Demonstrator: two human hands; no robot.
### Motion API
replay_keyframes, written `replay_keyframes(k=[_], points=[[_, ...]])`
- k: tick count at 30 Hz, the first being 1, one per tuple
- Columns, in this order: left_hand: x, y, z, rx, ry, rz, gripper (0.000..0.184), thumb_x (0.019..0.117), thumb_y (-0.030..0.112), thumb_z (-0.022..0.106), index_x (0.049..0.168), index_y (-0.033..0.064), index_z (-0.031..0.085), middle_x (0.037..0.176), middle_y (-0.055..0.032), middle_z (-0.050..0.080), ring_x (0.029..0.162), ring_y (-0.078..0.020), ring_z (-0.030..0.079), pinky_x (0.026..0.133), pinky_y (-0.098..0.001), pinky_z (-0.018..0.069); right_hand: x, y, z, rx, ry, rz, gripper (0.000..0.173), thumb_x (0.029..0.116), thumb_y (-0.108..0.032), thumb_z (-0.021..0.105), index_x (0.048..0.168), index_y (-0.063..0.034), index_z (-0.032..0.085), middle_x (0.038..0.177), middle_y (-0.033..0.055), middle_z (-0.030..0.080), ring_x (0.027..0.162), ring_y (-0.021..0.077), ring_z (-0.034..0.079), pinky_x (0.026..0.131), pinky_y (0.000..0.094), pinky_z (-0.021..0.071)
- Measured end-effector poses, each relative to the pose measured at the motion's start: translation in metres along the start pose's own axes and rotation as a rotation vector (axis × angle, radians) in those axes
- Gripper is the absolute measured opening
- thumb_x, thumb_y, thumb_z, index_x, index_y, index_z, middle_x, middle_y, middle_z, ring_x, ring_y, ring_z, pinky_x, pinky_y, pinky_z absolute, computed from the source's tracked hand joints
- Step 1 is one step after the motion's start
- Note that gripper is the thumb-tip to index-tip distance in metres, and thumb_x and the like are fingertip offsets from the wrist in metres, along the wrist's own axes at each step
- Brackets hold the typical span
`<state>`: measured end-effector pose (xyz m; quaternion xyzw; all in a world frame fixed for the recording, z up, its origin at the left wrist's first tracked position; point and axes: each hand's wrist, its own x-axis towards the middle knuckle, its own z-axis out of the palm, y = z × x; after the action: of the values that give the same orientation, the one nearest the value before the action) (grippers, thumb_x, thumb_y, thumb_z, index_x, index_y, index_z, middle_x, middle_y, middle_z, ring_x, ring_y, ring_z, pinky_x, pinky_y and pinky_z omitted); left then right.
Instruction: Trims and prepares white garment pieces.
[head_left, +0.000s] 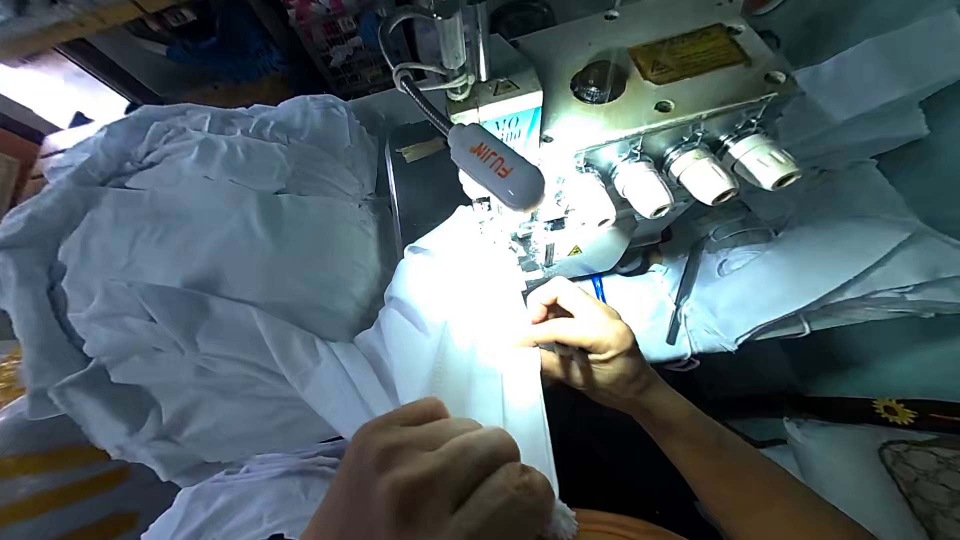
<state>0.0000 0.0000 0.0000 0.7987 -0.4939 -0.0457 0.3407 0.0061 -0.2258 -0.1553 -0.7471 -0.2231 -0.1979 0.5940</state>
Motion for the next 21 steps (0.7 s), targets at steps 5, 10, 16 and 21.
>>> replay_keyframes(k=[5, 10, 16, 21], points=[[0.000, 0.001, 0.027, 0.110, 0.021, -0.017, 0.020, 0.0975, 0.014, 0.061, 0.082, 0.0064, 0.070, 0.064, -0.0062, 0.059, 0.056, -0.0177, 0.050, 0.055, -0.0306, 0.0337, 0.021, 0.013, 0.002, 0.025, 0.038, -0.065, 0.007, 0.0832, -0.004, 0.073, 0.082, 0.0028, 0.071, 0.096, 0.0079, 0.059, 0.087, 0.0000, 0.055, 0.075, 0.0088, 0.0474], [0.009, -0.016, 0.046, 0.232, 0.116, -0.025, 0.023, 0.0963, 0.016, 0.056, 0.078, 0.0090, 0.068, 0.060, -0.0018, 0.052, 0.051, -0.0134, 0.045, 0.048, -0.0274, 0.0299, 0.039, 0.024, 0.003, -0.053, 0.073, -0.069, 0.009, 0.0784, -0.003, 0.076, 0.078, 0.0028, 0.069, 0.095, 0.0084, 0.059, 0.088, 0.0025, 0.055, 0.076, 0.0101, 0.0462], [0.020, -0.022, 0.064, 0.365, 0.252, -0.037, 0.023, 0.0966, 0.016, 0.058, 0.079, 0.0094, 0.070, 0.060, -0.0020, 0.055, 0.052, -0.0143, 0.049, 0.051, -0.0286, 0.0323, 0.022, 0.011, 0.021, -0.149, 0.345, 0.043, 0.004, 0.0853, -0.005, 0.071, 0.085, -0.0025, 0.068, 0.089, 0.0024, 0.064, 0.081, -0.0005, 0.058, 0.071, 0.0109, 0.0493], [0.010, -0.003, 0.075, 0.482, 0.248, -0.071, 0.021, 0.0954, 0.017, 0.061, 0.079, 0.0097, 0.072, 0.063, -0.0023, 0.060, 0.055, -0.0158, 0.050, 0.057, -0.0292, 0.0352, -0.002, -0.029, 0.042, 0.648, 0.017, 0.841, 0.016, 0.0945, 0.006, 0.056, 0.109, 0.0061, 0.064, 0.091, 0.0000, 0.071, 0.084, -0.0023, 0.066, 0.080, 0.0166, 0.0554]])
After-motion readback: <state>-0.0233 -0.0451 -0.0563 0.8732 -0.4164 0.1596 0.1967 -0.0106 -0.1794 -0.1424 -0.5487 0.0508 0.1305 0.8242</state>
